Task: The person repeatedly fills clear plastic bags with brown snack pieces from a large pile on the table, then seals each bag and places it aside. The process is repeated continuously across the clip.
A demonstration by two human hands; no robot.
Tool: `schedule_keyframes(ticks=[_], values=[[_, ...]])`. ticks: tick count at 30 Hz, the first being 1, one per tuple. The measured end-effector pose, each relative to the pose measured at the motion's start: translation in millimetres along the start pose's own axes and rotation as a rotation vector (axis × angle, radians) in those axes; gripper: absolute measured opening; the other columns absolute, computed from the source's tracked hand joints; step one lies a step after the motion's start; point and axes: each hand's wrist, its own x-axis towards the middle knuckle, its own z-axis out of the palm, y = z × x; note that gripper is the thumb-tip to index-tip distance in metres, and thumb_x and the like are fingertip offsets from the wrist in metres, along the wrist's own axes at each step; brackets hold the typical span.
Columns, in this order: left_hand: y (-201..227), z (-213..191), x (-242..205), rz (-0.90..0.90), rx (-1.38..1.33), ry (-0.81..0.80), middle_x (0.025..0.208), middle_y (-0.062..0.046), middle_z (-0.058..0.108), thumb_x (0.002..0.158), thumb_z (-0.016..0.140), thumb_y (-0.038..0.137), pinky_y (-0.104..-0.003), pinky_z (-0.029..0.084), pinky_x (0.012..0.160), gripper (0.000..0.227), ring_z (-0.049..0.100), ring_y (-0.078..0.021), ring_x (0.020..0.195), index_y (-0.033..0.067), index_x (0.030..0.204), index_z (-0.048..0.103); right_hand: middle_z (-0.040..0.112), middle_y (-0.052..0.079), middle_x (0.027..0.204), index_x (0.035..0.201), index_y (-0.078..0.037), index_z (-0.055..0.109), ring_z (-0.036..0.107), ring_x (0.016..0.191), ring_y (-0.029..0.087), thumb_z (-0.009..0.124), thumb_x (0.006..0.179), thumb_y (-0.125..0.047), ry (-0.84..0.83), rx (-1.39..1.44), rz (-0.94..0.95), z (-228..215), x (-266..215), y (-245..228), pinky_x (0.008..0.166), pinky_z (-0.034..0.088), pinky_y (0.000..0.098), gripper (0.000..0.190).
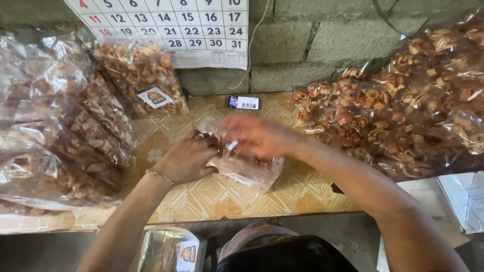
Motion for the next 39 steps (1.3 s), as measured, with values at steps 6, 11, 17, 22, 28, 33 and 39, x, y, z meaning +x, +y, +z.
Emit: schedule_keyframes(ticks=[6,11,17,22,28,33,39], values=[[8.7,23.2,24.9,-0.006,0.299,-0.167,0.097,-0.005,0.065,0.074,0.071,0.05,-0.049,0.037,0.094,0.034,0.065,-0.025,0.084,0.019,0.087,0.065,0.055,-0.007,0.117,0.134,-0.035,0.05,0.063,0.107,0.026,0.069,0.084,-0.048,-0.329,-0.03,0.659,41.9,-31.4,25.6,0.086,0.054,0.0492,0.056],[-3.4,43.3,23.1,-0.121,0.339,0.05,0.108,-0.007,0.062,0.082,0.065,0.036,-0.041,0.053,0.081,0.021,0.07,-0.0301,0.082,0.0164,0.088,0.064,0.058,-0.004,0.088,0.078,-0.022,0.055,0.056,0.088,0.015,0.048,0.1,-0.03,0.078,-0.536,0.13,74.3,-26.1,21.9,0.088,0.043,0.0373,0.025],[-38.9,84.7,21.7,-0.222,0.034,0.084,0.081,-0.003,0.063,0.085,0.065,0.023,-0.036,0.052,0.072,0.016,0.068,-0.0252,0.074,0.0135,0.073,0.065,0.061,-0.003,0.079,0.06,-0.017,0.062,0.057,0.073,0.019,0.06,0.082,-0.018,0.092,-0.291,0.055,35.6,-19.0,6.1,0.069,0.043,0.0337,0.022],[-19.4,56.0,26.0,-0.287,0.049,0.08,0.073,0.001,0.059,0.087,0.065,0.015,-0.032,0.038,0.062,0.018,0.053,-0.0182,0.068,0.0094,0.103,0.057,0.059,0.006,0.098,0.1,-0.009,0.066,0.061,0.088,0.024,0.057,0.093,-0.015,-0.334,0.299,0.609,-47.6,-25.2,6.0,0.079,0.055,0.0328,0.012],[-22.4,68.9,36.5,0.044,0.583,0.031,0.086,-0.003,0.061,0.087,0.06,0.018,-0.036,0.044,0.077,0.006,0.058,-0.0233,0.084,0.0158,0.084,0.064,0.067,0.012,0.102,0.107,-0.011,0.07,0.067,0.098,0.034,0.067,0.088,-0.018,-0.152,0.253,0.361,-50.0,-43.2,30.2,0.09,0.052,0.0425,0.021],[-30.4,68.4,33.8,0.187,0.63,0.04,0.081,-0.001,0.064,0.081,0.064,0.021,-0.032,0.05,0.048,0.015,0.062,-0.0179,0.061,0.0231,0.095,0.067,0.068,0.009,0.112,0.113,-0.011,0.068,0.068,0.101,0.028,0.074,0.067,-0.072,-0.086,0.128,0.142,-10.2,-48.8,20.5,0.09,0.055,0.0406,0.077],[-50.8,90.4,25.8,0.212,0.354,-0.09,0.08,0.0,0.063,0.088,0.055,0.036,-0.035,0.052,0.049,0.015,0.063,-0.018,0.059,0.0222,0.089,0.061,0.06,0.003,0.088,0.094,-0.015,0.068,0.063,0.088,0.029,0.067,0.09,-0.036,-0.087,0.242,0.15,27.8,-70.9,45.5,0.077,0.053,0.0392,0.021]])
